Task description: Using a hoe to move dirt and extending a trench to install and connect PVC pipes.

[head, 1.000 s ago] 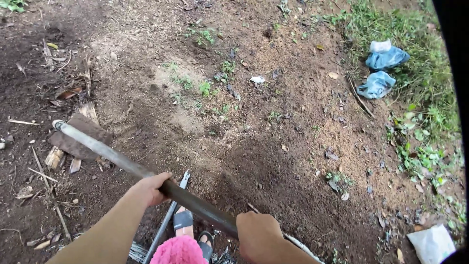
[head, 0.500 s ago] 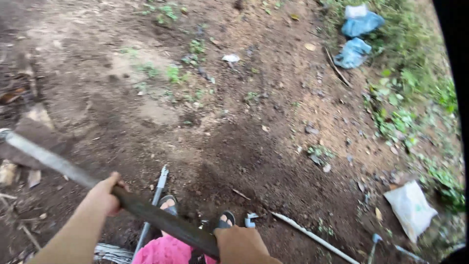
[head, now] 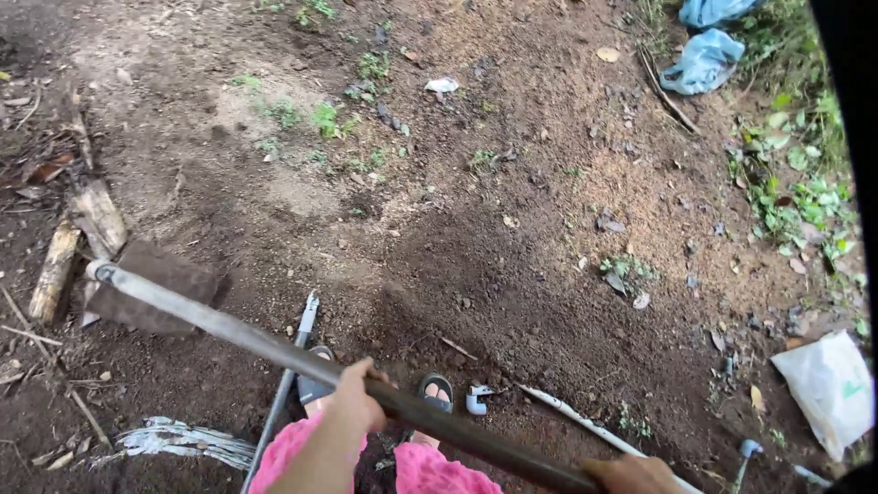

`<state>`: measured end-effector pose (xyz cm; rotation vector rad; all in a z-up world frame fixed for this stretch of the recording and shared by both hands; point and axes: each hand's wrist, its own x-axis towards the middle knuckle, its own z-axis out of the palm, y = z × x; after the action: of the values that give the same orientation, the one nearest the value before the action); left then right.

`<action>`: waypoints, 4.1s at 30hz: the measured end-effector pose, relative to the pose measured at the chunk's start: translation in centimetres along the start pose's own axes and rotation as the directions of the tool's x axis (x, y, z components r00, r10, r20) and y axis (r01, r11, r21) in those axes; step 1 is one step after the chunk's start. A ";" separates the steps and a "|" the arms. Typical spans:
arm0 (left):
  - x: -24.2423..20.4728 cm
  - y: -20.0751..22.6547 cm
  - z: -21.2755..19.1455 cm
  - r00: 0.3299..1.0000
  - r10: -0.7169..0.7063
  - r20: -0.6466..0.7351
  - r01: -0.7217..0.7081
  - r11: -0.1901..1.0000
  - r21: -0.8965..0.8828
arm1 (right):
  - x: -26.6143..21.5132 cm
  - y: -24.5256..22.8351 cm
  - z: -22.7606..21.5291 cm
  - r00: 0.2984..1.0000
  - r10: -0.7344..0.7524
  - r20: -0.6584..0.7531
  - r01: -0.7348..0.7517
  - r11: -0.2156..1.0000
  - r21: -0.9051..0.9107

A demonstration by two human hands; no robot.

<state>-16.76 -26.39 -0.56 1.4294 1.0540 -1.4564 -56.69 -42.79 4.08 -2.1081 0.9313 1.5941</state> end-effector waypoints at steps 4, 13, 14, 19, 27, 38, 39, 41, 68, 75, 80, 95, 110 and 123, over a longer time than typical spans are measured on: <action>5.1 -6.2 3.3 0.954 -0.273 -0.126 0.191 0.875 -0.445 | 1.2 6.0 8.4 0.999 -0.002 0.042 0.002 1.000 -0.012; 2.6 1.8 -5.0 0.975 0.137 -0.177 -0.204 0.866 -0.456 | 1.4 -9.6 4.3 0.955 -0.176 -0.240 0.222 0.958 0.181; -4.2 1.7 -4.8 0.965 0.154 -0.214 -0.236 0.865 -0.443 | 1.0 -11.4 2.3 0.947 -0.191 -0.257 0.245 0.949 0.198; -4.3 7.1 -5.9 0.914 0.202 -0.353 -0.337 0.862 -0.379 | -2.4 -15.4 -5.0 0.919 -0.220 -0.327 0.312 0.912 0.265; 23.0 -4.4 -5.7 0.546 0.728 0.414 -0.711 0.141 0.689 | -5.3 -6.3 3.0 0.962 -0.040 -0.271 0.124 0.946 0.300; 12.4 -4.3 -1.3 0.981 0.151 -0.118 -0.186 0.903 -0.388 | 3.2 -4.7 11.2 0.970 0.097 -0.223 -0.029 0.957 0.290; 7.9 -2.1 -1.4 0.979 0.160 -0.126 -0.196 0.903 -0.382 | 2.2 -6.6 7.8 0.970 0.090 -0.226 -0.019 0.954 0.298; -1.1 1.9 -0.5 0.951 0.170 -0.260 -0.259 0.896 -0.361 | 0.1 -9.7 1.0 0.987 0.018 -0.159 0.043 0.929 0.368; 9.3 -4.8 8.4 0.989 0.129 -0.069 -0.144 0.933 -0.331 | -10.2 -1.5 -6.4 0.924 0.247 -0.291 -0.160 0.943 0.292; 1.2 -7.7 10.4 0.975 0.098 -0.198 -0.144 0.962 -0.233 | -8.2 -1.8 -4.0 0.909 0.165 -0.384 -0.029 0.942 0.335; -0.9 -8.7 10.4 0.971 0.149 -0.187 -0.170 0.981 -0.099 | -9.1 -2.3 -4.1 0.948 0.130 -0.292 -0.022 0.938 0.346; -3.9 -6.3 11.1 0.983 0.026 -0.183 -0.054 0.988 -0.148 | -8.4 -2.2 -5.0 0.931 0.110 -0.349 -0.004 0.957 0.290; 4.9 -11.3 8.4 0.993 -0.064 -0.100 0.028 0.943 -0.331 | -8.2 -1.0 4.5 0.940 0.326 -0.106 -0.282 0.911 0.302; -0.7 -3.3 5.9 0.994 0.049 -0.095 -0.079 0.940 -0.333 | -1.8 -4.7 0.0 0.959 0.205 -0.194 -0.136 0.938 0.318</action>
<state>-21.69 -30.92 0.22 1.2740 1.2318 -1.1122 -53.83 -38.84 5.25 -2.0602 1.3738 1.2055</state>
